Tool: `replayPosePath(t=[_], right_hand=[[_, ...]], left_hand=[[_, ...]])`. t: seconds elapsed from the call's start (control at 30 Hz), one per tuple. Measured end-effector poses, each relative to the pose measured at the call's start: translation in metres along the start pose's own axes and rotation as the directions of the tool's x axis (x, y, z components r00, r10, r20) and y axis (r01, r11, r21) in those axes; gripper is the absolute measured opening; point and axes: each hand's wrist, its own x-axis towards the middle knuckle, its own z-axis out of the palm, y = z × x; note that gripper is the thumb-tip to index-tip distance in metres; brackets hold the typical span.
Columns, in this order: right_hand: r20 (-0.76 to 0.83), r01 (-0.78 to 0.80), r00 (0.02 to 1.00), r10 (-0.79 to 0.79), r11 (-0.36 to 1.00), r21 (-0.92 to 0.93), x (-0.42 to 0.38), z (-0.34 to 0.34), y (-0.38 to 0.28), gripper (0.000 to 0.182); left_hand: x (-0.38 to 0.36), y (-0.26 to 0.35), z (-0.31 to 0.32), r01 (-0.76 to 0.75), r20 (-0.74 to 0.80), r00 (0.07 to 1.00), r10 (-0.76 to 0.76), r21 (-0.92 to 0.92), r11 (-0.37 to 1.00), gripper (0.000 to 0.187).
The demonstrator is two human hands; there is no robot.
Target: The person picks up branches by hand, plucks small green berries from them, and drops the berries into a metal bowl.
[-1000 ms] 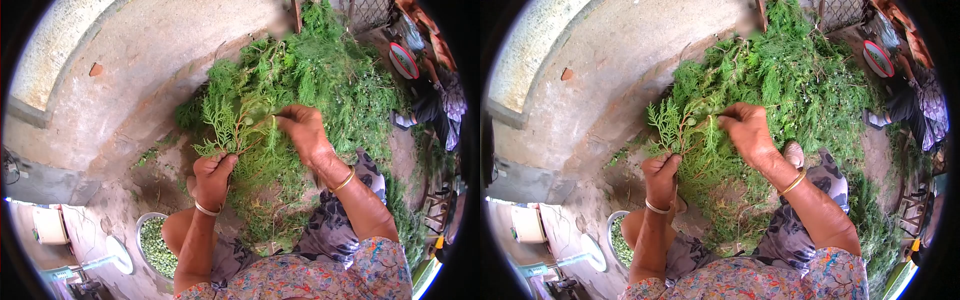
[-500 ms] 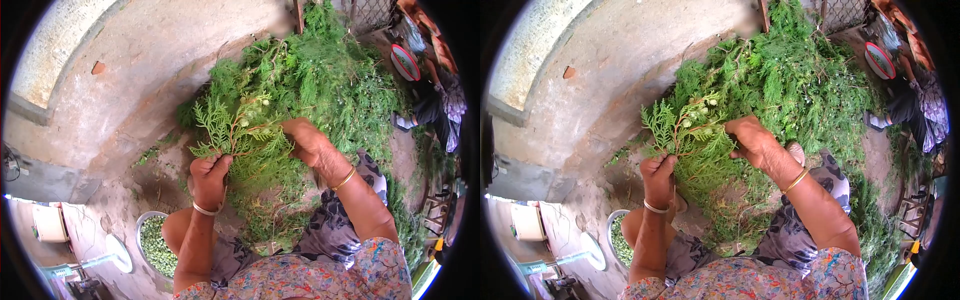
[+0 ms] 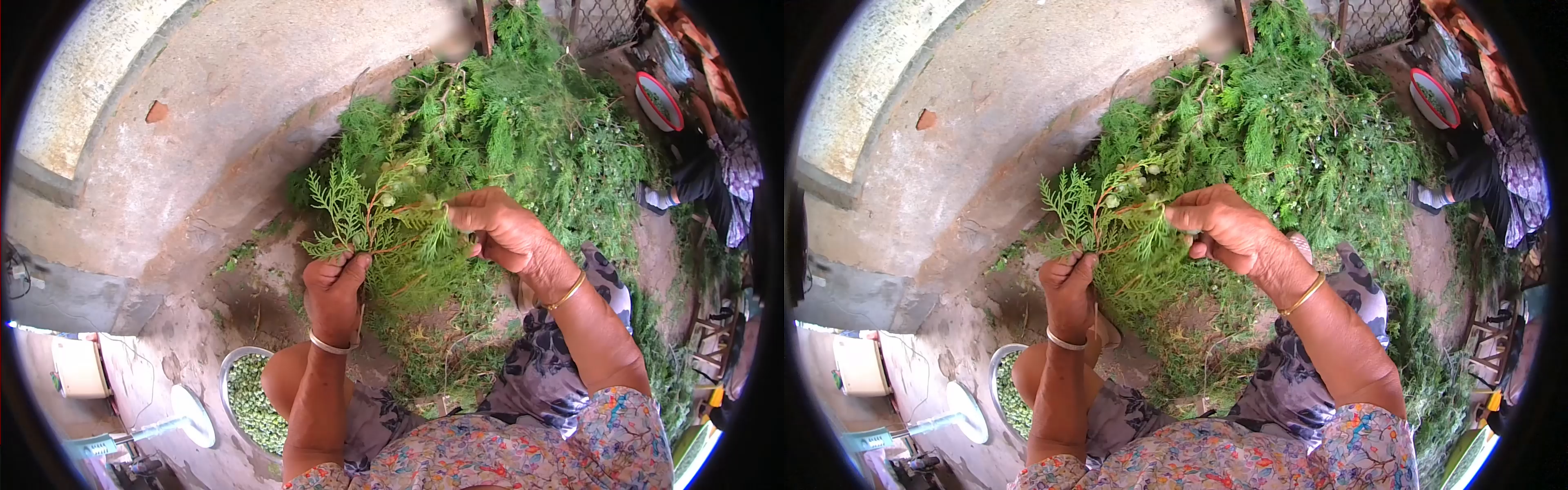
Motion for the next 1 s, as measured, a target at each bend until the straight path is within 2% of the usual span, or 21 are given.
replayPosePath(t=[0.13,0.2,0.23,0.27,0.3,0.33,0.37,0.43,0.57,0.63,0.67,0.7,0.73,0.77,0.83,0.87,0.9,0.93,0.97,1.0], right_hand=[[0.071,0.024,0.997,-0.021,0.999,-0.046,0.004,-0.008,0.006,0.022],[-0.181,0.054,0.970,-0.163,0.869,-0.491,0.005,-0.004,0.009,0.024],[-0.185,0.053,0.969,-0.163,0.870,-0.490,0.004,-0.003,0.009,0.024],[-0.168,0.138,0.938,-0.302,0.772,-0.620,0.002,-0.001,0.007,0.024],[-0.129,0.206,0.893,-0.432,0.646,-0.735,0.000,0.002,0.006,0.024],[-0.184,0.184,0.884,-0.431,0.680,-0.710,-0.001,0.004,0.003,0.021],[-0.187,0.181,0.883,-0.430,0.680,-0.711,0.001,0.003,0.006,0.021],[-0.149,0.221,0.791,-0.593,0.505,-0.834,0.008,-0.001,0.015,0.019],[-0.194,0.215,0.721,-0.665,0.481,-0.850,0.014,-0.001,0.019,0.018],[-0.303,0.078,0.579,-0.757,0.422,-0.903,0.018,-0.013,0.010,0.013],[-0.426,0.213,0.611,-0.667,0.657,-0.723,0.019,-0.023,-0.002,0.012],[-0.508,0.326,0.663,-0.551,0.822,-0.466,0.017,-0.033,-0.017,0.011],[-0.474,0.375,0.744,-0.471,0.882,-0.286,0.010,-0.033,-0.027,0.011],[-0.541,0.372,0.770,-0.338,0.927,-0.049,0.007,-0.028,-0.031,0.012],[-0.438,0.194,0.886,-0.151,0.979,0.055,0.010,-0.028,-0.020,0.013],[-0.359,0.121,0.928,-0.104,0.992,0.024,0.009,-0.022,-0.012,0.015],[-0.280,0.051,0.959,-0.053,0.999,-0.015,0.008,-0.011,-0.004,0.018],[-0.360,-0.031,0.933,-0.007,0.995,-0.100,0.007,0.011,0.000,0.022],[-0.327,-0.211,0.942,0.076,0.891,-0.402,-0.003,0.016,-0.006,0.040],[-0.236,-0.187,0.967,0.099,0.904,-0.385,0.017,-0.009,0.035,0.045]], left_hand=[[-0.001,0.002,0.005,0.020,-0.036,0.999,-0.021,-0.017,1.000,0.004],[-0.001,0.001,0.006,0.008,0.017,1.000,-0.008,0.007,1.000,0.004],[-0.001,0.001,0.007,-0.007,0.069,0.998,0.005,0.031,0.999,0.005],[-0.001,0.003,0.009,-0.005,0.072,0.997,0.003,0.030,1.000,0.005],[-0.003,0.007,0.012,0.010,0.109,0.994,-0.022,0.108,0.994,0.006],[-0.004,0.009,0.015,0.020,0.143,0.989,-0.048,0.187,0.982,0.009],[-0.004,0.008,0.017,0.022,0.144,0.988,-0.049,0.184,0.983,0.009],[-0.003,0.005,0.020,0.019,0.189,0.980,-0.059,0.210,0.977,0.008],[-0.004,0.004,0.022,0.007,0.226,0.971,-0.077,0.295,0.955,0.009],[-0.007,0.003,0.020,0.013,0.208,0.975,-0.081,0.309,0.951,0.007],[-0.007,0.004,0.018,0.014,0.207,0.975,-0.081,0.308,0.951,0.007],[-0.006,0.007,0.015,-0.011,0.200,0.979,-0.044,0.265,0.964,0.009],[-0.007,0.010,0.011,-0.034,0.186,0.982,-0.009,0.229,0.973,0.012],[-0.008,0.012,0.010,-0.031,0.173,0.985,-0.010,0.235,0.971,0.012],[-0.007,0.014,0.014,0.071,0.132,0.987,-0.088,0.131,0.989,0.010],[-0.007,0.014,0.013,0.070,0.130,0.988,-0.087,0.130,0.989,0.010],[-0.007,0.013,0.013,0.110,0.148,0.984,-0.104,-0.029,0.994,0.009],[-0.006,0.012,0.012,0.149,0.168,0.979,-0.118,-0.187,0.971,0.010],[-0.007,0.017,0.016,0.146,0.167,0.979,-0.115,-0.188,0.971,0.010],[-0.009,0.025,0.021,0.204,0.133,0.976,-0.175,-0.253,0.946,0.013]])
